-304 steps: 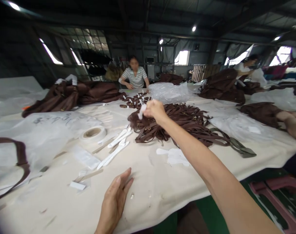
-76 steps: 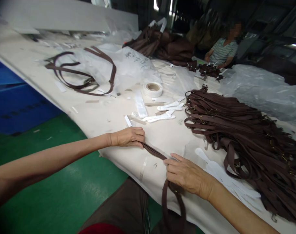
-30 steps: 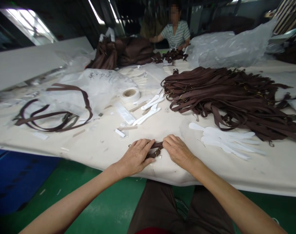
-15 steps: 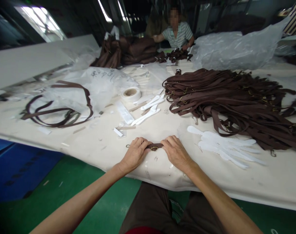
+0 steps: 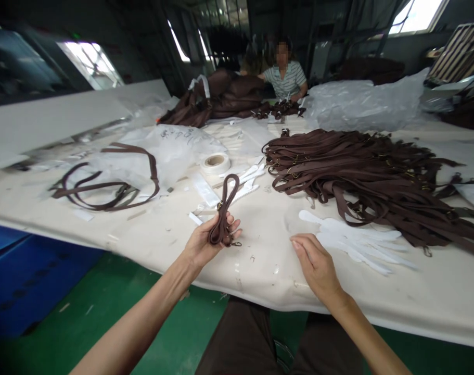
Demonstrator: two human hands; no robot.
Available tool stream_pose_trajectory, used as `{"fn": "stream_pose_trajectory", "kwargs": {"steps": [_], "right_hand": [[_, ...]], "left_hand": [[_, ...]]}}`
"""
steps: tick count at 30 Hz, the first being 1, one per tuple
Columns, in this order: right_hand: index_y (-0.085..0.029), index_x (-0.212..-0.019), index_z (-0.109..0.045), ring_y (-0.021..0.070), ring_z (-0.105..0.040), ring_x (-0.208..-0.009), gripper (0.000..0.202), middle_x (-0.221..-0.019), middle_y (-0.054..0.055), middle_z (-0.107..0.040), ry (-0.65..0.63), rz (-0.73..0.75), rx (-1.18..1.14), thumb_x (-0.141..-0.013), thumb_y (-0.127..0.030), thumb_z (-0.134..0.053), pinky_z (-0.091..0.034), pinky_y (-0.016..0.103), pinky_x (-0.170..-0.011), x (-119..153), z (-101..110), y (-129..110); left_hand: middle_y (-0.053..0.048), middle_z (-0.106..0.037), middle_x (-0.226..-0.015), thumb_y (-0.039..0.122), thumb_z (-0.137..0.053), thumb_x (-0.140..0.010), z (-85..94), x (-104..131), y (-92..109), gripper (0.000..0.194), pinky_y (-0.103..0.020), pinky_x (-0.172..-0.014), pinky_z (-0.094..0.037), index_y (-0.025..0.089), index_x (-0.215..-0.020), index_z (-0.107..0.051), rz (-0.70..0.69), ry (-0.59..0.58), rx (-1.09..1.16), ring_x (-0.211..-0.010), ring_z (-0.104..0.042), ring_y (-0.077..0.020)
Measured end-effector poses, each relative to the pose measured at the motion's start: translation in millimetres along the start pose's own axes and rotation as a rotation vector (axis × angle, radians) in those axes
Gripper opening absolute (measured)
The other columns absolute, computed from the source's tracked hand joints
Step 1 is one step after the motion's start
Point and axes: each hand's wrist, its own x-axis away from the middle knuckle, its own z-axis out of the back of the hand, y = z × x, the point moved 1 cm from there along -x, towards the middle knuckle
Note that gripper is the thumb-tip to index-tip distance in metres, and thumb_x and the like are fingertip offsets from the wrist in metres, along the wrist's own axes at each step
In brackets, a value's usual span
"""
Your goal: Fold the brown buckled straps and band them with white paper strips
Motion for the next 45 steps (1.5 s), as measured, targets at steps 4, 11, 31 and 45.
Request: {"fn": "stream_pose_trajectory", "kwargs": {"steps": [4, 11, 31, 45], "right_hand": [[-0.024, -0.100, -0.064, 0.0201, -0.065, -0.090, 0.017, -0.096, 0.006, -0.067, -0.105, 0.047, 0.030, -0.100, -0.024, -0.047, -0.054, 0.033, -0.082, 18.3, -6.6, -8.4], [-0.022, -0.096, -0.065, 0.0199, -0.064, -0.087, 0.021, -0.092, 0.006, -0.068, -0.164, 0.055, 0.290, -0.099, -0.020, -0.045, -0.052, 0.033, -0.079, 21.8, 32.3, -2.4], [-0.023, -0.088, -0.064, 0.0236, -0.057, -0.082, 0.017, -0.084, 0.006, -0.059, -0.298, -0.027, 0.811, -0.094, -0.036, -0.056, -0.047, 0.037, -0.077, -73.8, 36.9, 63.3], [-0.023, -0.074, -0.040, 0.0153, -0.068, -0.058, 0.046, -0.077, -0.002, -0.068, 0.332, -0.344, -0.440, -0.069, -0.046, -0.079, -0.057, 0.031, -0.058, -129.4, 71.7, 4.6]], "left_hand": [[-0.002, -0.061, -0.077, 0.032, -0.069, -0.084, -2.4, -2.6, -3.3, 0.018, -0.035, -0.080, -0.058, 0.015, -0.090, -0.064, -0.041, 0.010, 0.031, -0.077, -0.066, -0.0163], [0.007, -0.046, -0.061, 0.034, -0.078, -0.073, -11.7, -16.8, -5.8, 0.029, -0.011, -0.037, -0.023, 0.015, -0.084, -0.059, -0.185, 0.003, -0.229, -0.043, -0.030, -0.0008], [0.005, -0.054, -0.068, 0.044, -0.065, -0.086, -11.6, -37.5, -61.6, 0.027, -0.019, -0.048, -0.028, 0.020, -0.083, -0.053, -0.250, -0.044, -0.426, -0.048, -0.036, -0.0056], [0.002, -0.060, -0.073, 0.046, -0.068, -0.084, -14.4, -35.9, -59.0, 0.028, -0.019, -0.053, -0.038, 0.020, -0.091, -0.058, -0.249, -0.018, -0.372, -0.056, -0.048, -0.0083]]}}
